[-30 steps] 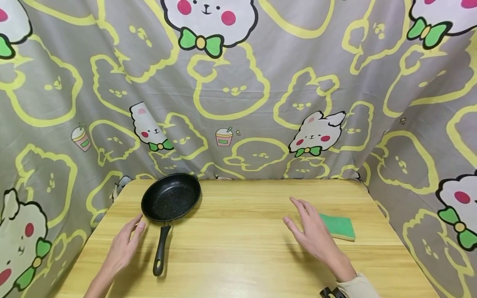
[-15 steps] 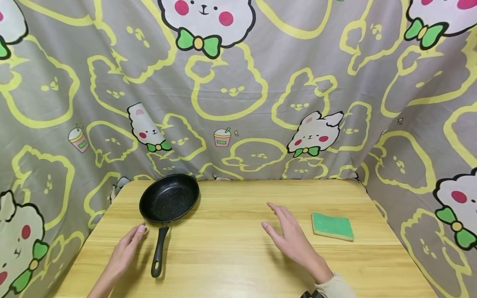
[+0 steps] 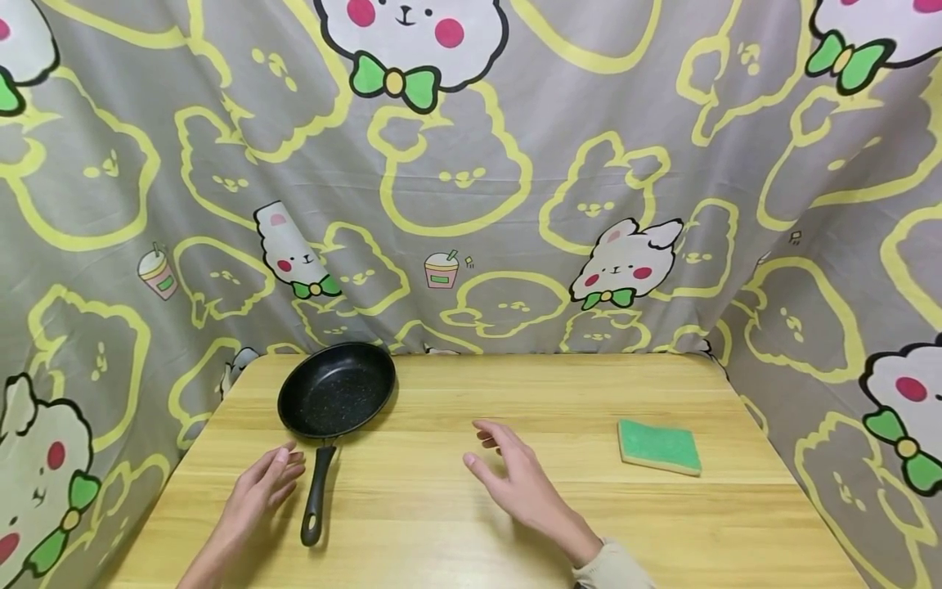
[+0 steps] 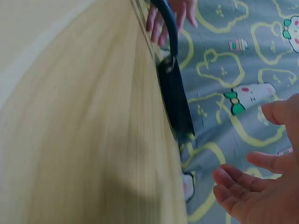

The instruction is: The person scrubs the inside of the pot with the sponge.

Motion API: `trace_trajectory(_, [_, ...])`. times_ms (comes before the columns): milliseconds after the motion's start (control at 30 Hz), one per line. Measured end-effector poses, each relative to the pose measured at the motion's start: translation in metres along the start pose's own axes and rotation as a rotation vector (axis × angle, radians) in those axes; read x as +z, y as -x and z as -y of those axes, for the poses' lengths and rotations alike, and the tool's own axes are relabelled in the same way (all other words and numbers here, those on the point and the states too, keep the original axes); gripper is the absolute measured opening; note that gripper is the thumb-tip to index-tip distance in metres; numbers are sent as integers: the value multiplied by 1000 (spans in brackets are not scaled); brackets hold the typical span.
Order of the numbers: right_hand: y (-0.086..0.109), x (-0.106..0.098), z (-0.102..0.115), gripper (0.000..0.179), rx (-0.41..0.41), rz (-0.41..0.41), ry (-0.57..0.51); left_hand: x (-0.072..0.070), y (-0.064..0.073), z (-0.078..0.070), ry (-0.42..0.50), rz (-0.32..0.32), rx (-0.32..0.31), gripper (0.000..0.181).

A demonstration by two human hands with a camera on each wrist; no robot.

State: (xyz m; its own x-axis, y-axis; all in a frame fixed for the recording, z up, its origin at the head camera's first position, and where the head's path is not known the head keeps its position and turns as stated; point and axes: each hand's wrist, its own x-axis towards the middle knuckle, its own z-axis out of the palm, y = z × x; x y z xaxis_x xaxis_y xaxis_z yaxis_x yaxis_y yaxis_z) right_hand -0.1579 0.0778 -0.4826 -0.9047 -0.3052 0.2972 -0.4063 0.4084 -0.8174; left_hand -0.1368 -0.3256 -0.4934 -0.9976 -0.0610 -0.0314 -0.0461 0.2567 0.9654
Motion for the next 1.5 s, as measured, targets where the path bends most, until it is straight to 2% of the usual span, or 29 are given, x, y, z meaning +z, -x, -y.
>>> trace_trajectory(100, [-3,9,3,55,-1,13,-43,3,0,1,20,-18,-1,57])
trace_trajectory(167, [-4,15,5,54,5,22,-68,4,-1,2,73,-23,-18,57])
trace_trajectory(300, [-7,26,9,54,31,53,-113,6,-1,1,233,-3,-86,52])
trace_trajectory(367, [-8,32,12,54,46,75,-140,6,-2,0,281,9,-136,54])
trace_trajectory(500, [-10,43,19,52,70,107,-201,7,-3,-4,270,20,-224,66])
trace_trajectory(767, [-13,68,33,45,143,159,-336,8,-5,-5,305,31,-320,68])
trace_trajectory(1000, [-13,88,40,45,270,204,-485,11,-8,0,408,41,-348,63])
trace_trajectory(1200, [-9,113,43,45,365,235,-625,13,-8,3,451,56,-377,55])
trace_trajectory(1500, [-11,148,55,33,454,230,-787,14,-9,4,534,55,-352,43])
